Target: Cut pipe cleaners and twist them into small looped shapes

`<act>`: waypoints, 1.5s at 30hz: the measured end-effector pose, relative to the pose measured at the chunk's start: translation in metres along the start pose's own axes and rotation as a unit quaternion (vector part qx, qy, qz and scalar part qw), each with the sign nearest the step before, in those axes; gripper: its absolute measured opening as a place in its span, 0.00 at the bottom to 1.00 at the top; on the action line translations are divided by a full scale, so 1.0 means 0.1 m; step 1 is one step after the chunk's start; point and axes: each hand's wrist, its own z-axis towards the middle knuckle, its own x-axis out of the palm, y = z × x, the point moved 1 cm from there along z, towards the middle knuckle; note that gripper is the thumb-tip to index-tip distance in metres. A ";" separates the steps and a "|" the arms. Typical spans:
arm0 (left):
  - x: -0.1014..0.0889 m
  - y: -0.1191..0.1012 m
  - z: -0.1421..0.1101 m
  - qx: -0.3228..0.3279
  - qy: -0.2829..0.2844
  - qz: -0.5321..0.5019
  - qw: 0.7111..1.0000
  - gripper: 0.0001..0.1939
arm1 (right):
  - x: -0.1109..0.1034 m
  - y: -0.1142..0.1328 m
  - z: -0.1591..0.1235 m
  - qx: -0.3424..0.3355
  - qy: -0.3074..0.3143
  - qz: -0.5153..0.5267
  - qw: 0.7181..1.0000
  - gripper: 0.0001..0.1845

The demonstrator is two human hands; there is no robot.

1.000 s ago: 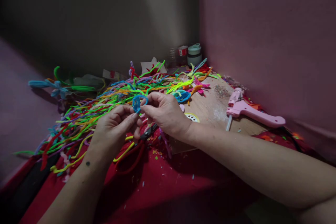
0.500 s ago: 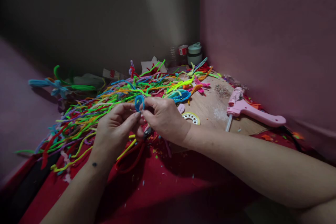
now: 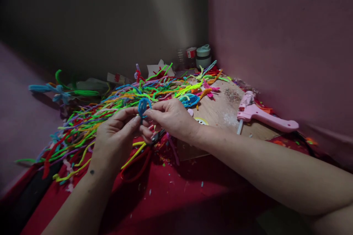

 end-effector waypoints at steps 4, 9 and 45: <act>-0.01 0.00 0.00 -0.003 0.001 -0.014 1.000 0.10 | -0.02 -0.02 0.00 -0.017 -0.057 -0.086 0.994 0.13; -0.01 0.00 0.00 -0.008 0.004 -0.032 0.999 0.12 | 0.00 -0.07 -0.01 -0.015 -0.052 -0.074 0.996 0.14; -0.12 -0.01 0.08 -0.236 0.150 -0.194 0.940 0.04 | -0.02 -0.16 0.08 0.047 0.073 0.219 0.972 0.10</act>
